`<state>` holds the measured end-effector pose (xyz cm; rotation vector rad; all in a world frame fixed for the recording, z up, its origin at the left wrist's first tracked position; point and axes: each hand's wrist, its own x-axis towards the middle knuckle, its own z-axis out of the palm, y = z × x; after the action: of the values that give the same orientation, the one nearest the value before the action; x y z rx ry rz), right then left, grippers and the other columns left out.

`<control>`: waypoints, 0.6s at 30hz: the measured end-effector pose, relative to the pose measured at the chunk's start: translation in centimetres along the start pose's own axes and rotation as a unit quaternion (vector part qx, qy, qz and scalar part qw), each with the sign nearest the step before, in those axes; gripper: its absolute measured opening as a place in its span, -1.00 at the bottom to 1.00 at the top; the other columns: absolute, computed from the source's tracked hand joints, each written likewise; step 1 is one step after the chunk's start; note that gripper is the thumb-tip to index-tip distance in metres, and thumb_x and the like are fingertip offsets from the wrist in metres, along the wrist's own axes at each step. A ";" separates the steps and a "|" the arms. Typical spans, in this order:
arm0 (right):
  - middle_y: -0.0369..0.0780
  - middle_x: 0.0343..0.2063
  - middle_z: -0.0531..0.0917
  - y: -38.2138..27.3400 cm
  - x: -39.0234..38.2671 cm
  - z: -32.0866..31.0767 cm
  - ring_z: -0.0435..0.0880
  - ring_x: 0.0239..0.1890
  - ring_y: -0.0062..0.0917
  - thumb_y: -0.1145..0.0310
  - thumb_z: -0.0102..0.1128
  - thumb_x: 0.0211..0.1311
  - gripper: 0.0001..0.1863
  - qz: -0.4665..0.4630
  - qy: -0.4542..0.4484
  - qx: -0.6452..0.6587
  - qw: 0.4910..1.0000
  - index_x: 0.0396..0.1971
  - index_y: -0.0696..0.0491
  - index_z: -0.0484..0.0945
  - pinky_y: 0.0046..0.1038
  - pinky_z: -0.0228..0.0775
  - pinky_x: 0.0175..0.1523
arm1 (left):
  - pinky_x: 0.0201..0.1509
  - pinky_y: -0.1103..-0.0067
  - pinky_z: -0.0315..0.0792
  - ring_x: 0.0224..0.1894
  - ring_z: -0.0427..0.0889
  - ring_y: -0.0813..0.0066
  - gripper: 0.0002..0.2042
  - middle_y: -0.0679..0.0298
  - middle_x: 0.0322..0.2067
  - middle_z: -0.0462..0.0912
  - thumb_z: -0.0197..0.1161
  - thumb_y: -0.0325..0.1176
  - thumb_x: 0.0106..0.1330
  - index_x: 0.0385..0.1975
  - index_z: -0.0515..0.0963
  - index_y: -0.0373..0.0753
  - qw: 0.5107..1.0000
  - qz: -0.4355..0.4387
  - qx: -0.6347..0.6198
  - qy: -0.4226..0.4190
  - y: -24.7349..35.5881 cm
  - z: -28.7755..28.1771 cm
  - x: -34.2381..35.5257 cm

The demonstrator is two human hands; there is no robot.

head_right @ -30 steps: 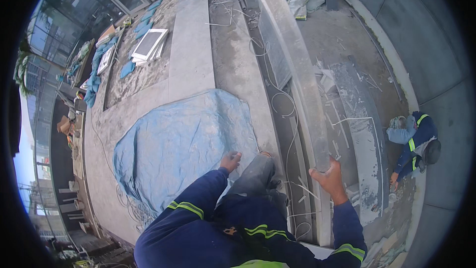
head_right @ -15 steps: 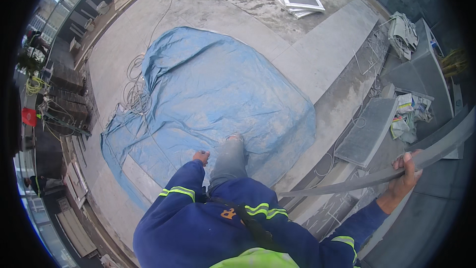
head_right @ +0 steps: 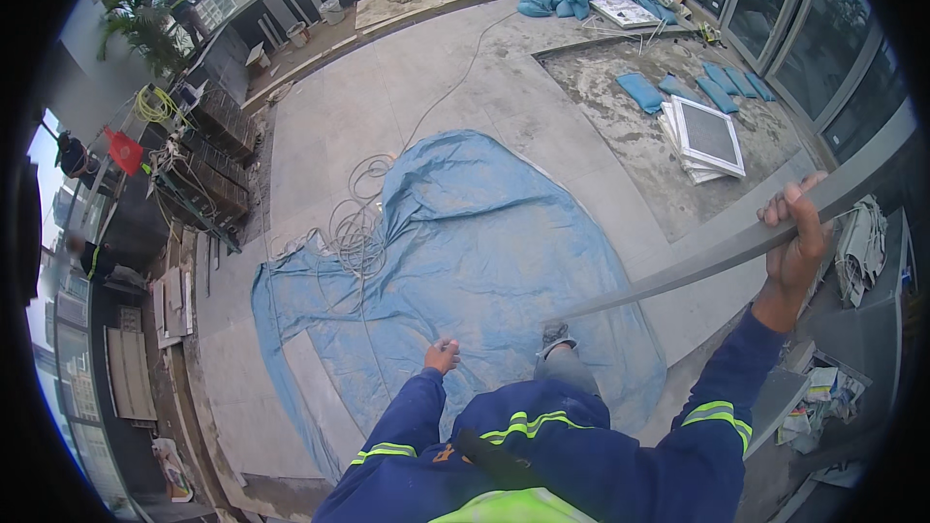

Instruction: The person positions a large stone slab along a curved planter edge, then retrieves a long metal trim piece and fits it along the slab's edge. They adjust the slab and trim repeatedly to align them with the planter curve.

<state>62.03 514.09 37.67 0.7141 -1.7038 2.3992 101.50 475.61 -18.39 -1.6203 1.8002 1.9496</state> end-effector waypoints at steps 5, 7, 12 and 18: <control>-0.37 -0.55 0.37 9.0 12.0 4.7 0.46 -0.48 -0.63 0.35 0.32 0.32 -0.72 -0.023 -0.053 0.043 0.997 -0.29 -0.07 0.31 -0.44 0.41 -0.24 | -0.45 0.44 0.58 -0.42 0.75 0.38 -0.54 0.17 -0.33 0.77 0.33 -0.05 0.49 0.14 0.61 -0.32 0.983 -0.175 0.033 0.051 -2.1 -1.2 2.5; -0.37 -0.55 0.38 12.6 17.3 7.4 0.46 -0.49 -0.62 0.35 0.33 0.29 -0.71 -0.028 -0.056 0.065 0.996 -0.32 -0.07 0.31 -0.43 0.42 -0.25 | -0.52 0.33 0.56 -0.47 0.74 0.23 -0.61 0.12 -0.34 0.75 0.30 -0.13 0.51 0.12 0.57 -0.31 0.950 -0.288 -0.056 0.110 -1.4 -1.8 3.1; -0.34 -0.56 0.42 20.7 30.2 15.2 0.45 -0.51 -0.59 0.37 0.34 0.26 -0.72 -0.038 -0.088 0.135 0.986 -0.31 -0.05 0.32 -0.39 0.43 -0.26 | -0.50 0.29 0.65 -0.45 0.76 0.14 -0.65 0.08 -0.28 0.70 0.30 -0.21 0.52 0.11 0.48 -0.32 0.938 -0.230 -0.175 0.191 5.6 -1.3 6.5; -0.29 -0.56 0.41 33.0 41.9 27.2 0.43 -0.51 -0.54 0.46 0.29 0.21 -0.75 -0.059 -0.122 0.194 0.972 -0.31 -0.03 0.33 -0.35 0.43 -0.25 | -0.47 0.31 0.67 -0.41 0.77 0.17 -0.61 0.05 -0.22 0.72 0.34 -0.21 0.48 0.14 0.47 -0.30 0.929 -0.196 -0.250 0.188 14.7 1.8 17.3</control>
<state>21.78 469.92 34.56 1.1712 -1.2208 2.6761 83.28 461.98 -19.99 -2.4194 0.9494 2.1043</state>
